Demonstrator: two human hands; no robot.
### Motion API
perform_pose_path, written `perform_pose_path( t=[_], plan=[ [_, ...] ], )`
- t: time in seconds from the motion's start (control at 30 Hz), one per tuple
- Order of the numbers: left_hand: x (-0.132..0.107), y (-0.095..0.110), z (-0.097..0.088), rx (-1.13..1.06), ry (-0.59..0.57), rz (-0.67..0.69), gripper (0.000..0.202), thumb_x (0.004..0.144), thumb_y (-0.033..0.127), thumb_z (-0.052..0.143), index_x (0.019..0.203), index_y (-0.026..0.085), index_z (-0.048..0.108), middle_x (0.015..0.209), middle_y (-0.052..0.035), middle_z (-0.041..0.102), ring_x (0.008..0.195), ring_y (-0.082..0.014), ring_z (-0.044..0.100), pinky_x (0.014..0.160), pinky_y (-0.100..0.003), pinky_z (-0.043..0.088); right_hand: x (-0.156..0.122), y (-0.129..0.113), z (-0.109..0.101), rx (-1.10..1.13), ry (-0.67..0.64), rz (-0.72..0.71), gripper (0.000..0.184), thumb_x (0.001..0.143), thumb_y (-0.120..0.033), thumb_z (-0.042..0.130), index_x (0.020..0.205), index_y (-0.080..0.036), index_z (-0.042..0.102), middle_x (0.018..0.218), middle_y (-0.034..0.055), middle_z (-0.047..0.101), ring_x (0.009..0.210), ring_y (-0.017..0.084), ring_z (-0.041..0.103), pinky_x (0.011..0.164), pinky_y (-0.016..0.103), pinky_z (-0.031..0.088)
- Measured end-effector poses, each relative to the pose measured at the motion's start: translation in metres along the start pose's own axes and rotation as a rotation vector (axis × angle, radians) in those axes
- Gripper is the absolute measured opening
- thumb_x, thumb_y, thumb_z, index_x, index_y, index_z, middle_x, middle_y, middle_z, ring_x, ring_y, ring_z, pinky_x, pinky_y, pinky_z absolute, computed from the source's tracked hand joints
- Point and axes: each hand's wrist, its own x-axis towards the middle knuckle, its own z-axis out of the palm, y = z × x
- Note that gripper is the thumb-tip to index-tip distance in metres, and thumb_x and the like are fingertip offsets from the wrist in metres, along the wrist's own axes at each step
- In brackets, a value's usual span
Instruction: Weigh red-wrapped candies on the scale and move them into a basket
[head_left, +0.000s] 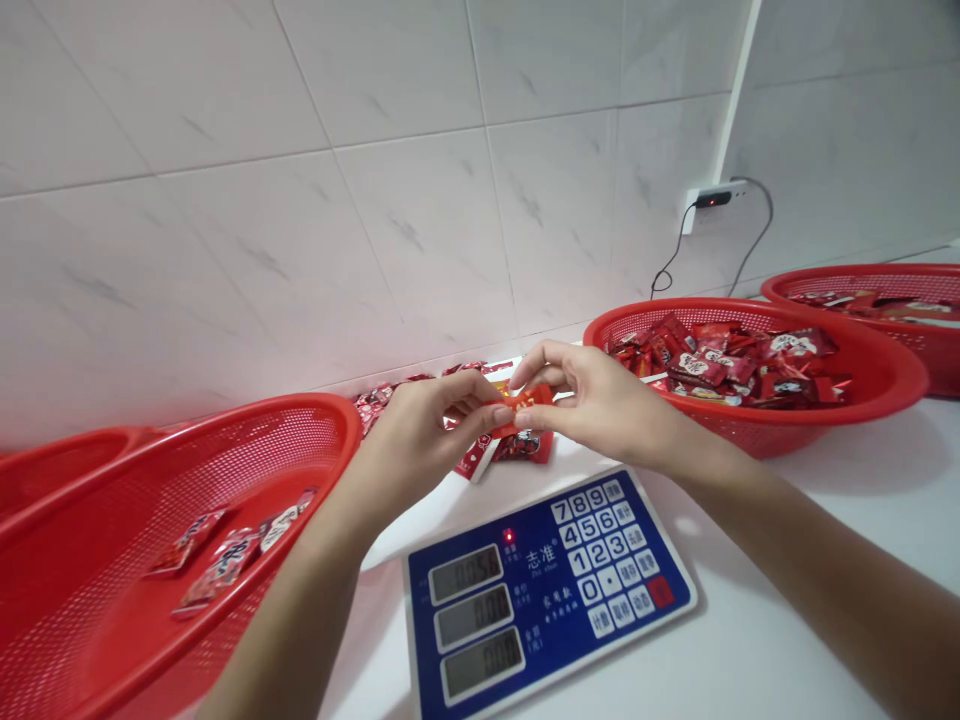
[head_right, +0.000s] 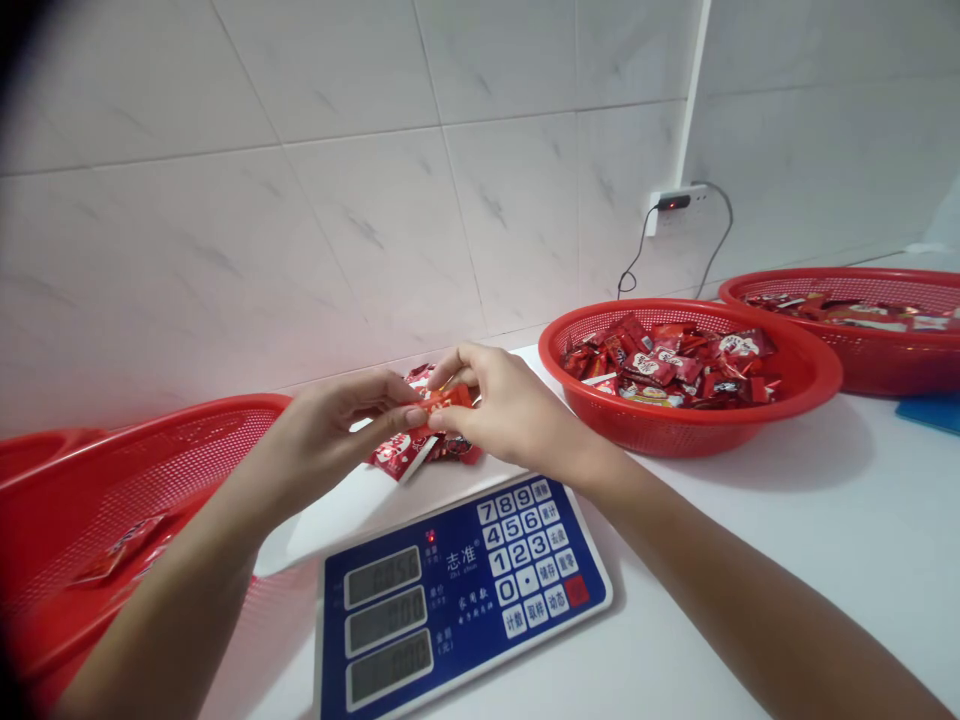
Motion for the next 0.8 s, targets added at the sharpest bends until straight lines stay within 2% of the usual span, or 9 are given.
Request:
perform_pose_path(
  t=[0.1, 0.23, 0.5, 0.8],
  plan=[
    [0.0002, 0.0011, 0.0003, 0.005, 0.005, -0.013, 0.027, 0.091, 0.043, 0.065, 0.082, 0.019, 0.072, 0.078, -0.0047, 0.074, 0.072, -0.0186, 0.067, 0.066, -0.030, 0.049, -0.0016, -0.0029, -0.0015, -0.003, -0.051, 0.047, 0.017, 0.087, -0.015, 0.072, 0.101, -0.019, 0.063, 0.096, 0.0047, 0.077, 0.084, 0.016, 0.072, 0.072, 0.027, 0.053],
    [-0.0012, 0.0021, -0.0006, 0.022, -0.004, -0.023, 0.028, 0.091, 0.044, 0.065, 0.083, 0.018, 0.073, 0.077, -0.0048, 0.075, 0.070, -0.0183, 0.067, 0.065, -0.029, 0.049, -0.0014, -0.0050, -0.0030, -0.019, -0.058, 0.061, 0.016, 0.088, -0.013, 0.070, 0.100, -0.019, 0.061, 0.093, 0.0052, 0.079, 0.079, 0.015, 0.072, 0.065, 0.025, 0.051],
    [-0.0019, 0.0054, 0.0003, 0.085, 0.021, 0.044, 0.029, 0.092, 0.043, 0.064, 0.077, 0.019, 0.070, 0.070, -0.0019, 0.072, 0.063, -0.0162, 0.063, 0.061, -0.027, 0.044, -0.0021, -0.0045, -0.0039, -0.021, -0.019, 0.093, 0.022, 0.088, -0.012, 0.070, 0.098, -0.020, 0.053, 0.076, 0.0012, 0.074, 0.071, 0.016, 0.071, 0.062, 0.024, 0.049],
    [-0.0012, 0.0086, -0.0003, 0.084, 0.051, 0.072, 0.025, 0.091, 0.038, 0.065, 0.075, 0.020, 0.071, 0.069, -0.0010, 0.072, 0.063, -0.0151, 0.062, 0.061, -0.027, 0.044, 0.0002, -0.0016, -0.0035, 0.073, -0.036, 0.056, 0.028, 0.088, -0.009, 0.071, 0.098, -0.021, 0.047, 0.075, -0.0013, 0.073, 0.067, 0.013, 0.069, 0.057, 0.020, 0.047]
  ],
)
